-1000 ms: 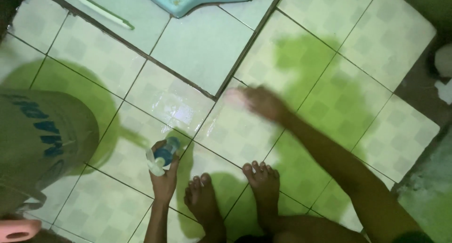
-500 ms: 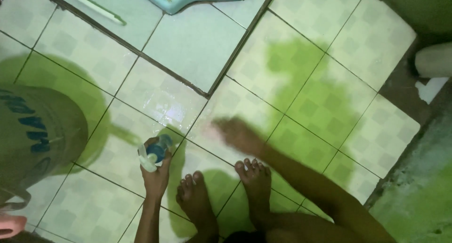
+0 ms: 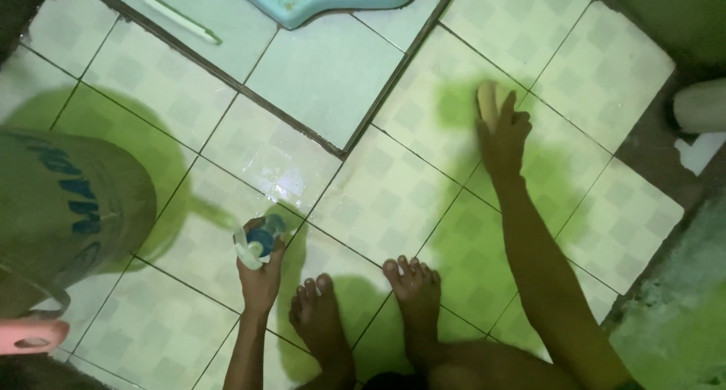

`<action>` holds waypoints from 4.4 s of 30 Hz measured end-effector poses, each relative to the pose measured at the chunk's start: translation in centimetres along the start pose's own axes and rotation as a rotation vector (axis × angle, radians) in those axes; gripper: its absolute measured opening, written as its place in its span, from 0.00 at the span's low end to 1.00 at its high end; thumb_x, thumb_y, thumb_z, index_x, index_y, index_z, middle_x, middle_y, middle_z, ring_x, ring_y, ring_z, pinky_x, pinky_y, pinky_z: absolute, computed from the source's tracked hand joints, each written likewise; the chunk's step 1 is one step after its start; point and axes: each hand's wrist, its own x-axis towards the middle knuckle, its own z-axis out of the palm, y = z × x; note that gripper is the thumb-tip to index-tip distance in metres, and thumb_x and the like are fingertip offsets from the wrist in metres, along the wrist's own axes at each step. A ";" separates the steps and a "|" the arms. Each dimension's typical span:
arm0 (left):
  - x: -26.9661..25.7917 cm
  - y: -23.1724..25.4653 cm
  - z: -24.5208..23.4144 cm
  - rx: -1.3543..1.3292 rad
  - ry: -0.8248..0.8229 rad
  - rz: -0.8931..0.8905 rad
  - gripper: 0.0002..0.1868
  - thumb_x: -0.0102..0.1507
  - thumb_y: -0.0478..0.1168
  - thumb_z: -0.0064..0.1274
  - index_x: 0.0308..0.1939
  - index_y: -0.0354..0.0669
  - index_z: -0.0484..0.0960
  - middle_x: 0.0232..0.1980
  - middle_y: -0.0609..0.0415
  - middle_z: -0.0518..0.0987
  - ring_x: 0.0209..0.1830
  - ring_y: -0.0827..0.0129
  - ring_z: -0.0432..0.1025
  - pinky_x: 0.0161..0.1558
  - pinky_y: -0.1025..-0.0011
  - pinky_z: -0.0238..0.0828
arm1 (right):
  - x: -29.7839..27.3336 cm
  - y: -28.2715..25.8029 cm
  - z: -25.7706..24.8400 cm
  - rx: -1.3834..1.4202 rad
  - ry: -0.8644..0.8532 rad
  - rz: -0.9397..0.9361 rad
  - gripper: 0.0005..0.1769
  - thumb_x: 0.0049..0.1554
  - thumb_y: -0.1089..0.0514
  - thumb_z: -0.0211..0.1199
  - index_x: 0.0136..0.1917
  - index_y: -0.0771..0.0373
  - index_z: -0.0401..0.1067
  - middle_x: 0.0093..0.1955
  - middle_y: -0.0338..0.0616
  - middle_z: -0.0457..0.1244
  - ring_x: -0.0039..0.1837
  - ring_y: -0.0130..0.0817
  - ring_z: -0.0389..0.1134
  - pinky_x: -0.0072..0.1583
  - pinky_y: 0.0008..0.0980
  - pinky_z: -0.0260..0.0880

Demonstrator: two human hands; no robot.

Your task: The person is cleaning the bathroom floor by spraying cleaning solution and scrubbing the tiles with a small brush.

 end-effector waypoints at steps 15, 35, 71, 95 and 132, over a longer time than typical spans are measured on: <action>0.7 -0.9 0.1 0.039 -0.020 0.007 0.25 0.64 0.29 0.55 0.65 0.31 0.69 0.58 0.36 0.72 0.61 0.47 0.70 0.61 0.41 0.66 | -16.6 -13.4 -3.4 0.594 -0.363 -0.695 0.25 0.62 0.44 0.59 0.68 0.56 0.68 0.65 0.53 0.59 0.69 0.56 0.61 0.63 0.54 0.64; 0.3 -0.7 0.1 0.003 -0.007 0.051 0.23 0.65 0.31 0.57 0.63 0.33 0.70 0.56 0.35 0.73 0.61 0.43 0.71 0.63 0.43 0.64 | -13.7 -15.9 -10.5 0.717 -0.101 -0.629 0.19 0.61 0.47 0.57 0.58 0.61 0.74 0.56 0.48 0.64 0.61 0.51 0.63 0.69 0.59 0.57; 0.5 0.4 -0.3 -0.061 -0.047 -0.118 0.22 0.64 0.38 0.57 0.61 0.42 0.71 0.54 0.48 0.79 0.51 0.62 0.75 0.42 0.71 0.75 | 6.6 10.4 2.5 -0.161 0.133 0.351 0.36 0.67 0.57 0.59 0.79 0.64 0.41 0.63 0.65 0.58 0.47 0.43 0.65 0.38 0.28 0.71; 0.4 -0.1 -0.6 -0.033 -0.046 -0.067 0.22 0.64 0.39 0.57 0.60 0.45 0.69 0.54 0.48 0.79 0.52 0.61 0.76 0.52 0.69 0.74 | 15.5 0.6 -1.0 0.209 -0.206 0.071 0.42 0.65 0.58 0.65 0.82 0.66 0.44 0.58 0.67 0.60 0.50 0.54 0.67 0.44 0.42 0.77; 0.4 -1.7 0.8 -0.024 0.050 -0.010 0.29 0.62 0.31 0.59 0.67 0.34 0.70 0.61 0.36 0.74 0.62 0.48 0.71 0.61 0.44 0.69 | -2.7 -8.8 -0.8 0.222 -0.211 -0.156 0.43 0.62 0.41 0.61 0.84 0.53 0.50 0.61 0.61 0.59 0.61 0.56 0.65 0.60 0.47 0.68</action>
